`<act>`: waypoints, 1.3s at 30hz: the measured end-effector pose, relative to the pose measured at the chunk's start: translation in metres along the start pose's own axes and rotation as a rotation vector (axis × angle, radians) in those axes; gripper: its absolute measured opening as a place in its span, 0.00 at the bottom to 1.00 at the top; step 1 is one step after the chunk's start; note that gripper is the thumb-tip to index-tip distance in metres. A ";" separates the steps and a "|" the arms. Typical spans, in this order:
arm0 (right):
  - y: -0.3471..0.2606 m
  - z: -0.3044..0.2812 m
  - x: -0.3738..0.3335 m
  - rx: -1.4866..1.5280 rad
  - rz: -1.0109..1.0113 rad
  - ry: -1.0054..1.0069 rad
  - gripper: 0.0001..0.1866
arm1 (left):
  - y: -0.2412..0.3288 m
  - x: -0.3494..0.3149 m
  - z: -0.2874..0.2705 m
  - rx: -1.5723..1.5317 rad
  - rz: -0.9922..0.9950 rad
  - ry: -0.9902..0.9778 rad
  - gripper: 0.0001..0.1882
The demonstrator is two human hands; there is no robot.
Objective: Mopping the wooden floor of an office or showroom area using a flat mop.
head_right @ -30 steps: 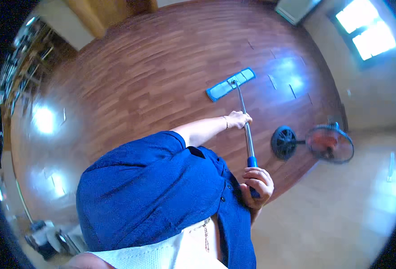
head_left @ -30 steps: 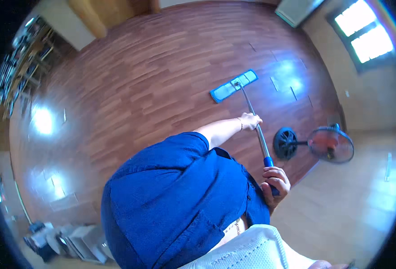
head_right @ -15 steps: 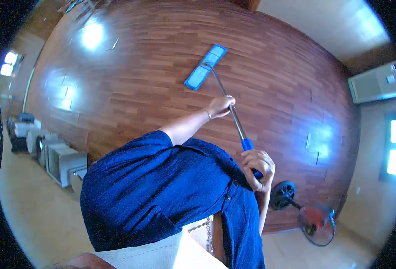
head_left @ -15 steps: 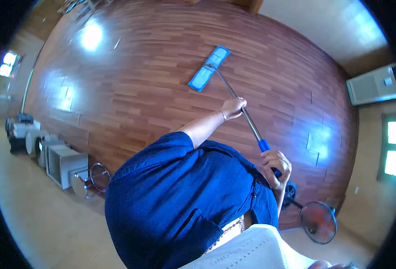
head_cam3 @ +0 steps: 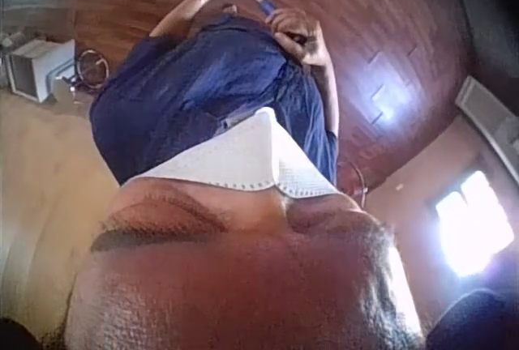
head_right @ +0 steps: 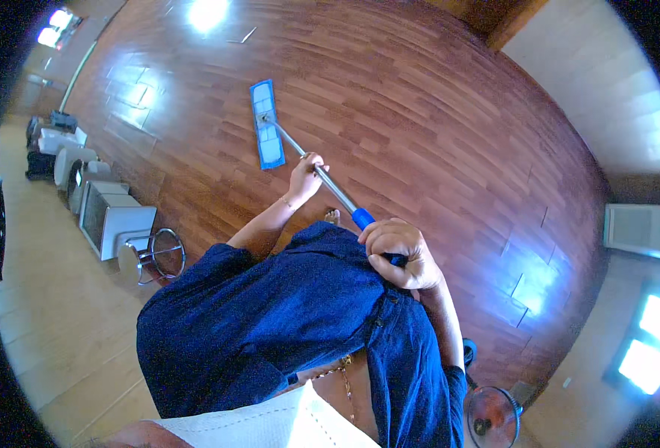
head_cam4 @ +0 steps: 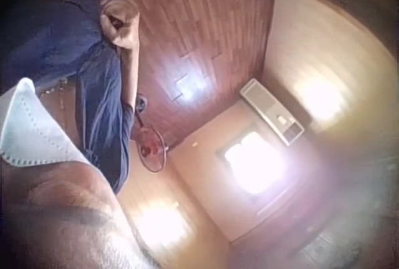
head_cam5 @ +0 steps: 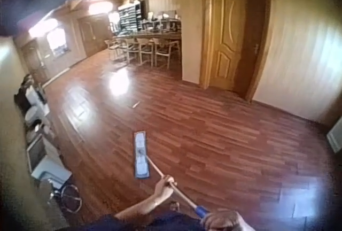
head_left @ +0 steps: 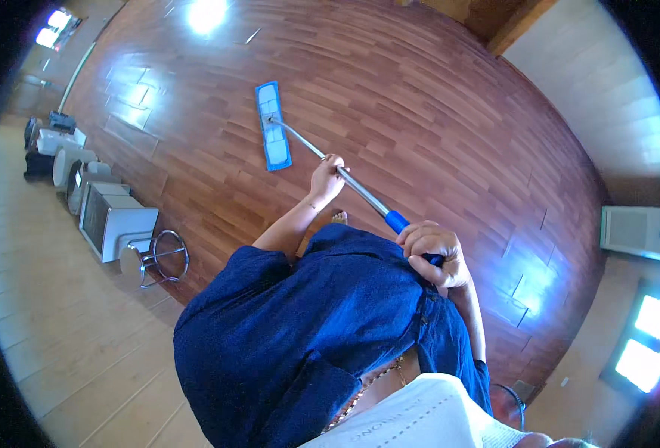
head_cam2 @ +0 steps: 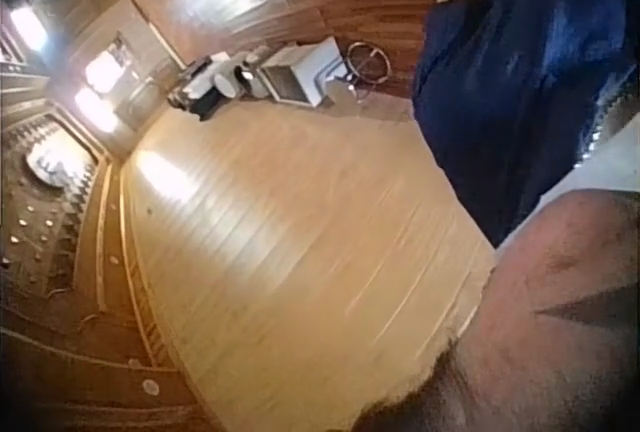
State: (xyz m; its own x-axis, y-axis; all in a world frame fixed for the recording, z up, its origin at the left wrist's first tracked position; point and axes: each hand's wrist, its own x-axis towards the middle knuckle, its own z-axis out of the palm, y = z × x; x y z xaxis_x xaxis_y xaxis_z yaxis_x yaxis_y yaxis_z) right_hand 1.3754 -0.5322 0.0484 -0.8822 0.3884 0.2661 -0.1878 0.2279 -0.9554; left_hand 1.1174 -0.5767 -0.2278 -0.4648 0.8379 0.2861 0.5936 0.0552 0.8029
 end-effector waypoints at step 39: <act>0.174 -0.109 0.142 -0.323 -0.206 -0.714 0.17 | 0.418 0.066 -0.123 -0.187 0.705 0.128 0.24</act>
State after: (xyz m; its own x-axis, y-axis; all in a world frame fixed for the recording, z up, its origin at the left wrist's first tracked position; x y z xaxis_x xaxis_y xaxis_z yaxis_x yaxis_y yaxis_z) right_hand 1.2643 -0.3403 -0.0664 -0.9268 -0.3283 0.1822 -0.3389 0.5221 -0.7827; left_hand 1.2538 -0.5654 0.1914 -0.0944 0.5694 0.8166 0.6632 -0.5758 0.4782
